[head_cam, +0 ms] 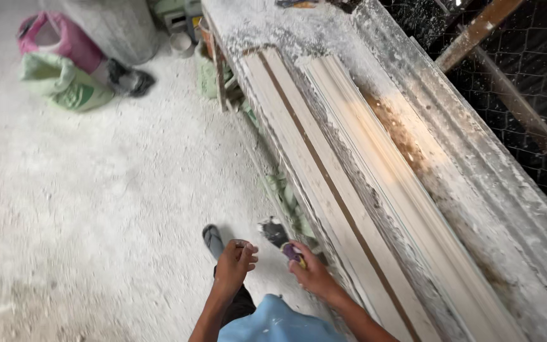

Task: The person smooths the surface of long white decorative moldings using a handheld scraper. They work along the length of each piece, scraping off excess material and dust, then move to the next molding and repeat the process.

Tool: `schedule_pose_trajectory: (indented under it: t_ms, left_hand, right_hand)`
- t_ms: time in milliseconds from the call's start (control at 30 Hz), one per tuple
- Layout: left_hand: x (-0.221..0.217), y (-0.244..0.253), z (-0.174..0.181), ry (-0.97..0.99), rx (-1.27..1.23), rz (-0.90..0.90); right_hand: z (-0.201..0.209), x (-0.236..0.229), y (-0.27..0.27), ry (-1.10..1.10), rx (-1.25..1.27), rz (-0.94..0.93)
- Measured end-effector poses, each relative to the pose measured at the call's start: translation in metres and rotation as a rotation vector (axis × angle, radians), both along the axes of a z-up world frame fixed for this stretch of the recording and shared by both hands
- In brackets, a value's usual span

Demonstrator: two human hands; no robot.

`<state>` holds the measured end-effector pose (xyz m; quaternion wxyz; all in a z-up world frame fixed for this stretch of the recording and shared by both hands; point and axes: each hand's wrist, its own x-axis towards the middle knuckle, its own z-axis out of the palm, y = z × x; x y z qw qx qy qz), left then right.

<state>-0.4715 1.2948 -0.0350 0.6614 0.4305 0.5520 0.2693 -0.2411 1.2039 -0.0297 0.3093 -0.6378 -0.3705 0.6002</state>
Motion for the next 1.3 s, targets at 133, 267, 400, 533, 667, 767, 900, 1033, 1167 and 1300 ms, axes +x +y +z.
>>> schedule_pose_trajectory:
  t_ms: [133,267,400,533,667,767,900,1033,1167,1300]
  left_hand:
    - [-0.015,0.113,-0.021,0.142,0.116,-0.161]
    - [-0.005,0.243,-0.001,0.26,0.282,-0.472]
    - [0.002,0.329,0.012,0.41,0.358,-0.708]
    - [0.025,0.4,0.027,0.446,0.624,-0.628]
    - [0.028,0.427,0.031,0.568,0.555,-0.571]
    - [0.039,0.42,0.035,0.616,0.603,-0.57]
    - [0.086,0.397,0.021,0.8,0.687,-0.77]
    - [0.131,0.398,0.006,0.828,0.925,-0.767]
    - [0.153,0.426,-0.016,0.891,0.938,-0.881]
    - [0.158,0.465,-0.037,0.871,1.02,-0.873]
  right_hand:
    - [-0.012,-0.004,0.077,-0.211,0.007,-0.156]
    - [0.009,-0.022,0.158,-0.31,0.398,-0.256]
    - [0.028,-0.038,0.202,-0.07,-0.172,-0.423]
    - [0.033,-0.025,0.268,-0.603,0.681,-0.184]
    - [0.024,-0.011,0.314,-0.338,0.005,-0.259]
    - [0.023,0.007,0.341,-0.359,0.205,-0.178]
    - [0.012,0.026,0.376,-0.372,-0.036,-0.134]
    - [0.009,0.043,0.41,-0.458,0.114,-0.158]
    - [0.003,0.053,0.442,-0.454,-0.089,-0.18]
    - [-0.011,0.052,0.477,-0.575,0.039,-0.15]
